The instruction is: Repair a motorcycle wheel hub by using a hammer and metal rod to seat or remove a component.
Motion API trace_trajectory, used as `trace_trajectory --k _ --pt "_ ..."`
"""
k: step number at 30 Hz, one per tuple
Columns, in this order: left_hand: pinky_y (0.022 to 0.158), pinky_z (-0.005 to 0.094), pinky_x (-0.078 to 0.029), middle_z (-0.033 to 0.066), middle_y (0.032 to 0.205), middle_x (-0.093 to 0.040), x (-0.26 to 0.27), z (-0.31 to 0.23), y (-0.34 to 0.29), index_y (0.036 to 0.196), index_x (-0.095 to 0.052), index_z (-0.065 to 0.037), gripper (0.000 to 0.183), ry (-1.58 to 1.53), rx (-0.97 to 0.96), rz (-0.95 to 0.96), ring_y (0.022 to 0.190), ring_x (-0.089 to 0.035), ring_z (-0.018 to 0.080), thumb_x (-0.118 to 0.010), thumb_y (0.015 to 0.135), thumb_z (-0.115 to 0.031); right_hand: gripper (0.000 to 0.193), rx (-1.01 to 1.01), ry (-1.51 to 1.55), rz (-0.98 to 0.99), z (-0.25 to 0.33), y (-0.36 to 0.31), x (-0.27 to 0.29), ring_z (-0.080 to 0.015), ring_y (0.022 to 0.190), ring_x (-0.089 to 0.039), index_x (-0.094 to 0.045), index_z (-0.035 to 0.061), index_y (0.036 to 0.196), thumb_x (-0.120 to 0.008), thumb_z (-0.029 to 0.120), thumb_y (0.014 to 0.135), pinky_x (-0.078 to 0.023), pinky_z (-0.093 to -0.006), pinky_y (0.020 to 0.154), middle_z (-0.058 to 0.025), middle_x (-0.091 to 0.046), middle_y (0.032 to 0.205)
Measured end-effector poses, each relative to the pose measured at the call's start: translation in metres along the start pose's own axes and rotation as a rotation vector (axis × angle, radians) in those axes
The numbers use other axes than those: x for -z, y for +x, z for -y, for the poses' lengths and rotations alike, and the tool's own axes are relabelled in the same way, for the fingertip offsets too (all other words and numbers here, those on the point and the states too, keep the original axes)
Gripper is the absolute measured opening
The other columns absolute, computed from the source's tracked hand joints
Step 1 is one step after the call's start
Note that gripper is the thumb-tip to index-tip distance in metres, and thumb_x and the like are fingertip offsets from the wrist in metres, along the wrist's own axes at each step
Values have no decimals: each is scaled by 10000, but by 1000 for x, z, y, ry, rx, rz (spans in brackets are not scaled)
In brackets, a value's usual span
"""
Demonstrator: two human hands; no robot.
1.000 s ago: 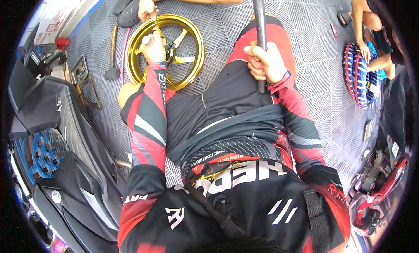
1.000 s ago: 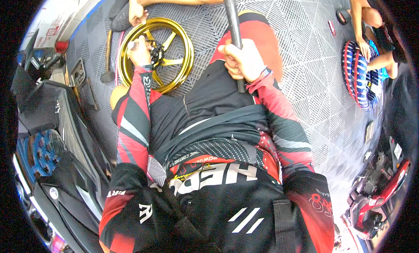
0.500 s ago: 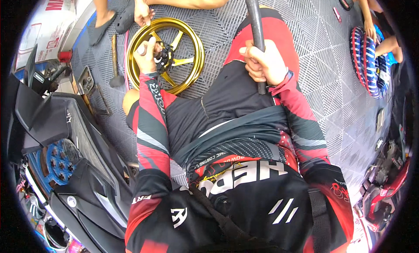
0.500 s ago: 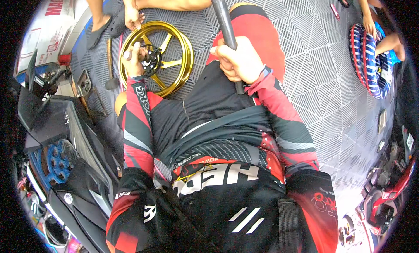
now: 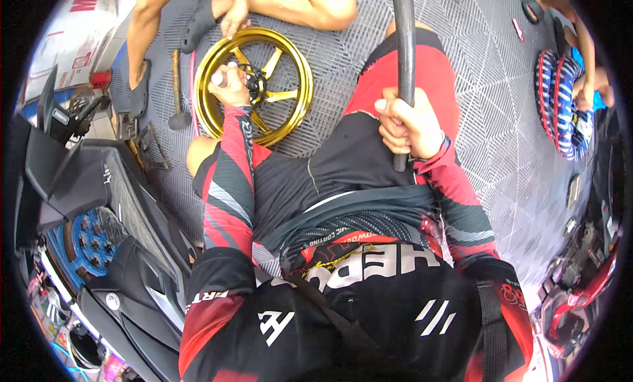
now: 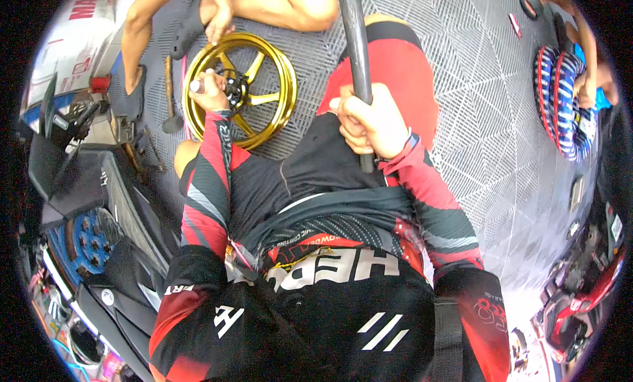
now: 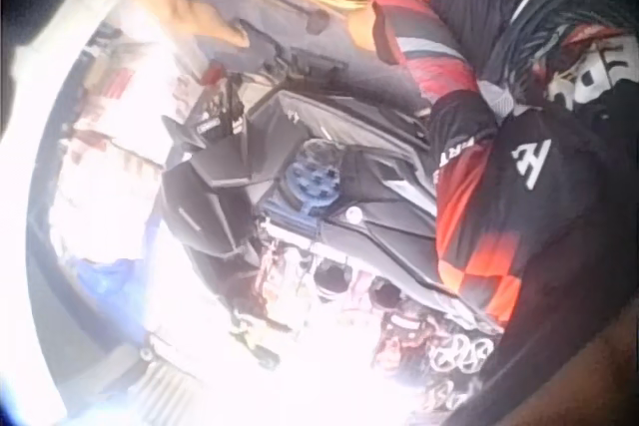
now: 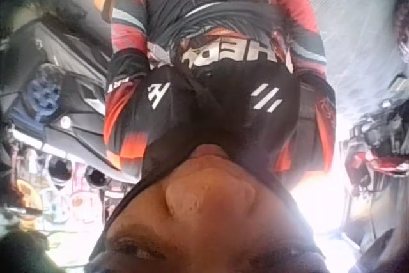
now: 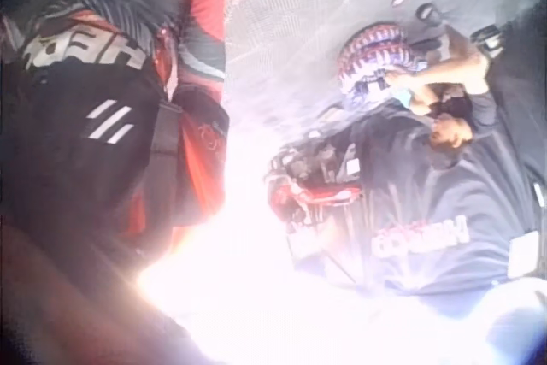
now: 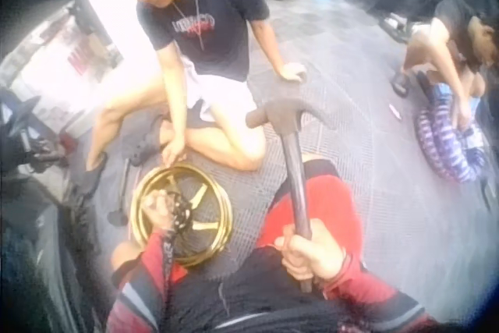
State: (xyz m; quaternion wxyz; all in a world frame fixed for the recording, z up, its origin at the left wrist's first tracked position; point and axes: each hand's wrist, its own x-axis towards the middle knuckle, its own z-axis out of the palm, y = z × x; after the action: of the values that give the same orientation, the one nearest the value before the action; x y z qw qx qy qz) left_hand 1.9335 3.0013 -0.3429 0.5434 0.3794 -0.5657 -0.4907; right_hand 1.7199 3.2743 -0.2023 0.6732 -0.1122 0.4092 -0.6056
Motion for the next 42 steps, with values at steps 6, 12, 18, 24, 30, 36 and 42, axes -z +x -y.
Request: trace_trajectory --k 6,12,18,24,30,36,42 --pt "440 263 -390 39 512 -495 -7 -5 -13 602 -439 -55 302 148 7 -258 440 -461 110 -555 881 -77 292 2 -119 -15 -4 11 3 -39 328 -263 -401 79 628 -558 111 872 -186 -231 305 31 -349 470" --pt "438 276 -377 36 501 -480 -10 -4 -9 601 -440 -50 296 273 56 -278 431 -450 122 -589 857 -65 242 -40 -149 -12 -1 8 1 -36 344 -286 -465 52 667 -574 126 870 -199 -226 316 34 -373 479" --pt "433 268 -320 -6 490 -337 17 5 5 603 -349 -109 317 -161 151 255 414 -319 97 -517 854 -14 296 -84 -37 -9 1 9 2 -34 336 -278 -404 71 619 -540 91 882 -192 -225 308 39 -349 467" --pt "497 281 -319 5 505 -330 30 1 21 597 -341 -104 324 -130 278 556 463 -317 121 -529 860 -85 331 -115 39 -1 4 6 8 -36 320 -273 -380 84 587 -533 79 881 -187 -224 304 33 -332 452" --pt "496 277 -314 10 537 -381 44 -3 35 577 -359 -72 336 -113 270 827 496 -357 116 -557 849 -83 327 -106 45 61 3 0 14 -33 325 -290 -378 86 593 -512 72 891 -196 -218 301 35 -329 461" --pt "526 267 -347 39 582 -470 43 -16 40 586 -395 -62 300 21 332 927 553 -437 125 -571 830 -66 310 -142 43 151 6 -12 24 -36 317 -284 -366 90 627 -489 93 912 -207 -214 301 41 -315 445" --pt "518 256 -360 15 576 -448 34 1 13 631 -392 -79 296 -118 260 542 521 -397 96 -543 880 -27 335 -110 -30 134 6 -8 18 -43 315 -284 -353 89 604 -507 81 901 -200 -223 301 34 -324 440"
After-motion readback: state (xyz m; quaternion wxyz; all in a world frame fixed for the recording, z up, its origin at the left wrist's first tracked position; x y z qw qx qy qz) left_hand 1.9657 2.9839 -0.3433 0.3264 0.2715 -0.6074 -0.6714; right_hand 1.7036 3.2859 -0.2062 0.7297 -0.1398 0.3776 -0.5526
